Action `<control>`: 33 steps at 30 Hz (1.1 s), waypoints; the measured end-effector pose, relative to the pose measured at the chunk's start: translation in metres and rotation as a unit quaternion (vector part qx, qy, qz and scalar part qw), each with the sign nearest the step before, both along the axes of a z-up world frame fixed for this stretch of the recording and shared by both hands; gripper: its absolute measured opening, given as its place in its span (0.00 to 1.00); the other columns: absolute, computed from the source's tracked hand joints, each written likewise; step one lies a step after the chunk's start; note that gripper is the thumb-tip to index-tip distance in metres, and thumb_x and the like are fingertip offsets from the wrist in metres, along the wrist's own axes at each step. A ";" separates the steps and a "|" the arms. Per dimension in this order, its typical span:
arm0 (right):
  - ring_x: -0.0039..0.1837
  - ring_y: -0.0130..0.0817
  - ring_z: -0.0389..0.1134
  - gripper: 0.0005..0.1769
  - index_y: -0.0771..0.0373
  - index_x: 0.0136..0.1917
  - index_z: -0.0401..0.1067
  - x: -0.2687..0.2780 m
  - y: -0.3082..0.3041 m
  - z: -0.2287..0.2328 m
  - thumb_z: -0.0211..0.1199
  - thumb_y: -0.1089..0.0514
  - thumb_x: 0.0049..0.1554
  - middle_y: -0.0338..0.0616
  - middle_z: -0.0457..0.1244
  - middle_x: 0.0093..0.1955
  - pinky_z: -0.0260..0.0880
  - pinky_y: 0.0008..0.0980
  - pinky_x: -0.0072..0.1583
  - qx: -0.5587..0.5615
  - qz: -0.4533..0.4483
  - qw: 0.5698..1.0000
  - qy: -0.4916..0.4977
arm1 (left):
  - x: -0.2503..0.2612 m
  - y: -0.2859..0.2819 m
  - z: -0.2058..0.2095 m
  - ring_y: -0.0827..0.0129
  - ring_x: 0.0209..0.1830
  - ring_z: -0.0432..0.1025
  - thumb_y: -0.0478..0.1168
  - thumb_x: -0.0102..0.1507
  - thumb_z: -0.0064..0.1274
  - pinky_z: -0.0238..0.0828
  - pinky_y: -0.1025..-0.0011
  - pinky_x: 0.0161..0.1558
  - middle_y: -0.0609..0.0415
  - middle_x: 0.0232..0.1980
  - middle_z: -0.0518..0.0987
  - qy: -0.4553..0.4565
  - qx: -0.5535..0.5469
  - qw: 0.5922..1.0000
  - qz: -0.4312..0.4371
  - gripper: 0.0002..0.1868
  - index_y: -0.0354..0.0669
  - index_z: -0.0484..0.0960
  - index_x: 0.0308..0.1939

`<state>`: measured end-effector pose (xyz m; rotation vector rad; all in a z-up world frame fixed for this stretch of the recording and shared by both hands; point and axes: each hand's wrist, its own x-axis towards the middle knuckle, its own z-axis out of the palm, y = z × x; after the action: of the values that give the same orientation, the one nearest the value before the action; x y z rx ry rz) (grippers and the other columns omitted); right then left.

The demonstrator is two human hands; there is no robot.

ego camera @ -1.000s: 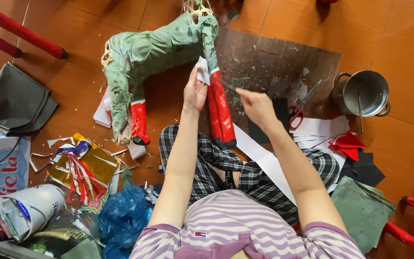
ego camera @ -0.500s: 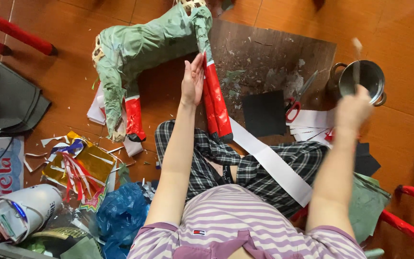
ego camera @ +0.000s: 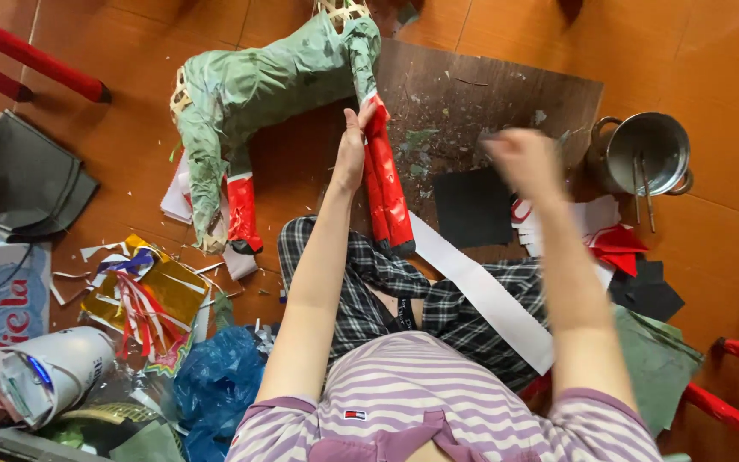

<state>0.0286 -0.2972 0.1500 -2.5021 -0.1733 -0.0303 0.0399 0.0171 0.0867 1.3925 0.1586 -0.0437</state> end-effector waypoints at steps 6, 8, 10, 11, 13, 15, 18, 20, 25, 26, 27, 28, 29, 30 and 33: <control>0.48 0.51 0.73 0.18 0.57 0.44 0.79 0.067 0.176 -0.069 0.71 0.41 0.54 0.49 0.69 0.42 0.72 0.49 0.48 0.116 0.003 0.989 0.089 | 0.002 0.000 -0.005 0.50 0.82 0.44 0.66 0.75 0.13 0.38 0.51 0.79 0.43 0.80 0.57 0.001 -0.013 1.000 0.003 0.41 0.46 0.72 0.73; 0.40 0.41 0.74 0.14 0.53 0.39 0.80 0.096 0.186 -0.126 0.70 0.42 0.54 0.40 0.67 0.33 0.73 0.41 0.41 0.147 -0.054 0.981 0.115 | 0.002 0.002 -0.012 0.48 0.82 0.43 0.65 0.76 0.14 0.38 0.51 0.79 0.42 0.81 0.54 -0.003 -0.034 0.999 0.001 0.40 0.45 0.69 0.74; 0.33 0.30 0.74 0.13 0.49 0.35 0.80 0.109 0.192 -0.161 0.68 0.43 0.54 0.31 0.66 0.24 0.73 0.33 0.34 0.176 -0.112 0.968 0.141 | 0.000 0.004 -0.020 0.45 0.82 0.42 0.64 0.76 0.14 0.38 0.51 0.79 0.41 0.82 0.51 -0.006 -0.058 0.998 -0.003 0.39 0.44 0.66 0.76; 0.32 0.33 0.74 0.12 0.56 0.35 0.80 0.107 0.194 -0.168 0.69 0.48 0.54 0.40 0.67 0.26 0.74 0.34 0.33 0.254 -0.127 0.947 0.148 | -0.003 0.006 -0.025 0.46 0.81 0.46 0.56 0.76 0.25 0.42 0.51 0.79 0.38 0.81 0.52 -0.036 0.039 0.999 -0.003 0.32 0.41 0.65 0.76; 0.31 0.36 0.74 0.12 0.63 0.36 0.80 0.101 0.191 -0.170 0.71 0.53 0.55 0.49 0.68 0.28 0.75 0.34 0.31 0.328 -0.145 0.921 0.153 | -0.010 0.002 -0.043 0.46 0.80 0.50 0.48 0.76 0.35 0.46 0.51 0.78 0.35 0.81 0.53 -0.065 0.132 0.989 -0.006 0.26 0.39 0.65 0.76; 0.31 0.32 0.73 0.18 0.69 0.40 0.76 0.095 0.190 -0.162 0.74 0.51 0.55 0.47 0.68 0.31 0.78 0.32 0.34 0.477 -0.158 0.832 0.237 | -0.017 -0.002 -0.069 0.42 0.80 0.51 0.41 0.71 0.47 0.47 0.50 0.78 0.34 0.82 0.50 -0.108 0.284 0.953 -0.011 0.32 0.38 0.59 0.78; 0.27 0.32 0.68 0.16 0.64 0.39 0.74 0.095 0.183 -0.176 0.74 0.51 0.55 0.45 0.63 0.24 0.71 0.30 0.29 0.554 -0.213 0.753 0.282 | -0.003 -0.002 -0.072 0.35 0.79 0.50 0.41 0.75 0.41 0.47 0.46 0.77 0.31 0.80 0.53 -0.209 0.378 0.902 0.007 0.28 0.34 0.59 0.77; 0.27 0.29 0.67 0.17 0.64 0.39 0.73 0.080 0.188 -0.172 0.73 0.49 0.56 0.42 0.63 0.26 0.67 0.26 0.27 0.554 -0.206 0.761 0.266 | 0.020 0.001 -0.085 0.42 0.76 0.56 0.46 0.74 0.41 0.52 0.47 0.74 0.37 0.76 0.61 -0.216 0.462 0.860 -0.001 0.25 0.37 0.67 0.72; 0.23 0.32 0.65 0.22 0.63 0.40 0.71 0.068 0.201 -0.181 0.59 0.42 0.63 0.44 0.59 0.28 0.61 0.25 0.22 0.607 -0.246 0.721 0.227 | 0.062 0.002 -0.089 0.52 0.68 0.69 0.55 0.72 0.43 0.62 0.51 0.69 0.45 0.63 0.79 -0.279 0.627 0.727 0.003 0.25 0.40 0.83 0.57; 0.26 0.33 0.66 0.22 0.64 0.41 0.71 0.069 0.201 -0.181 0.59 0.43 0.63 0.45 0.60 0.30 0.62 0.27 0.25 0.625 -0.237 0.702 0.246 | 0.069 0.001 -0.094 0.54 0.66 0.70 0.56 0.71 0.42 0.63 0.52 0.68 0.47 0.59 0.81 -0.288 0.635 0.716 0.006 0.25 0.41 0.85 0.53; 0.28 0.35 0.66 0.21 0.65 0.42 0.71 0.070 0.202 -0.181 0.60 0.44 0.64 0.46 0.61 0.32 0.64 0.29 0.27 0.642 -0.227 0.683 0.264 | 0.076 0.000 -0.099 0.56 0.65 0.71 0.57 0.71 0.42 0.63 0.53 0.67 0.49 0.54 0.84 -0.298 0.643 0.705 0.010 0.25 0.43 0.87 0.48; 0.28 0.35 0.66 0.21 0.65 0.42 0.71 0.068 0.202 -0.182 0.60 0.44 0.64 0.46 0.61 0.32 0.64 0.29 0.27 0.642 -0.225 0.684 0.262 | 0.080 0.001 -0.097 0.56 0.65 0.71 0.57 0.71 0.42 0.63 0.53 0.67 0.49 0.54 0.84 -0.299 0.643 0.704 0.012 0.25 0.43 0.87 0.48; 0.32 0.37 0.67 0.20 0.66 0.44 0.71 0.065 0.201 -0.183 0.60 0.45 0.64 0.49 0.62 0.35 0.65 0.33 0.31 0.665 -0.213 0.654 0.291 | 0.083 0.002 -0.095 0.57 0.60 0.74 0.57 0.72 0.40 0.66 0.56 0.63 0.51 0.46 0.84 -0.312 0.637 0.705 0.010 0.26 0.46 0.87 0.38; 0.35 0.40 0.68 0.20 0.67 0.46 0.71 0.064 0.199 -0.183 0.60 0.46 0.64 0.51 0.63 0.38 0.67 0.36 0.34 0.686 -0.200 0.623 0.318 | 0.088 0.002 -0.092 0.59 0.54 0.76 0.57 0.72 0.39 0.70 0.59 0.58 0.54 0.39 0.85 -0.325 0.629 0.706 0.009 0.29 0.48 0.88 0.29; 0.42 0.44 0.70 0.19 0.70 0.50 0.71 0.071 0.195 -0.181 0.60 0.49 0.64 0.55 0.65 0.44 0.71 0.42 0.41 0.723 -0.170 0.558 0.371 | 0.098 0.011 -0.115 0.57 0.60 0.74 0.53 0.68 0.43 0.68 0.54 0.61 0.53 0.48 0.85 -0.329 0.639 0.694 -0.041 0.20 0.49 0.87 0.44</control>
<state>0.1001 -0.1018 -0.0311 -0.6649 0.5166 0.5099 0.1375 0.0285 -0.0283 2.7159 -0.6182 0.6117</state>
